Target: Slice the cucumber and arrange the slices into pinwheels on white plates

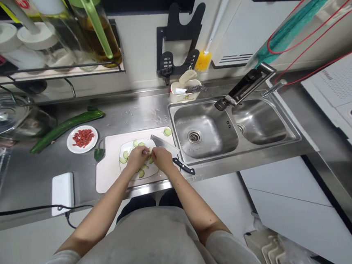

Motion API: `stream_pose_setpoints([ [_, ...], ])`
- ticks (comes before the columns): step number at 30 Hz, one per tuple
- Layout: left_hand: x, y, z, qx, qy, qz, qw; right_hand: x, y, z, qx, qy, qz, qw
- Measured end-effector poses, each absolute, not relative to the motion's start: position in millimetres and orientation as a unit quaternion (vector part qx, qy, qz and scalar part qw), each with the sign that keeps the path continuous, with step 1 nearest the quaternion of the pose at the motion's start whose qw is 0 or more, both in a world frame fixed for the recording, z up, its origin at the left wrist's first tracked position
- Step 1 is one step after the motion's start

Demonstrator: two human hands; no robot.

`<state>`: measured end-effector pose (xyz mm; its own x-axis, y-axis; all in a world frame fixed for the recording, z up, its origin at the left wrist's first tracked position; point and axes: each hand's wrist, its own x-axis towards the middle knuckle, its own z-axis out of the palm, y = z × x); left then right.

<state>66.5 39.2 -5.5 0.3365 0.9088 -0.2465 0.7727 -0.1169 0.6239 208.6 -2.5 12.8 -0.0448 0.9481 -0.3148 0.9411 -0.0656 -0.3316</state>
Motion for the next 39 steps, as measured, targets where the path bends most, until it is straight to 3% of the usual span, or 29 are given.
stream_pose_setpoints([
  [26,65.6,38.4,-8.3,0.735,0.58,0.085,0.341,207.0,-1.3,10.5,-0.686,-0.687,0.241,0.001],
  [35,59.2,41.1,-6.1,0.697,0.593,0.15,0.375,218.3,-2.1,14.7,-0.706,-0.658,0.253,0.067],
  [39,50.0,36.7,7.3,0.598,0.603,0.229,0.475,225.9,-4.0,26.4,-0.725,-0.63,0.255,0.114],
])
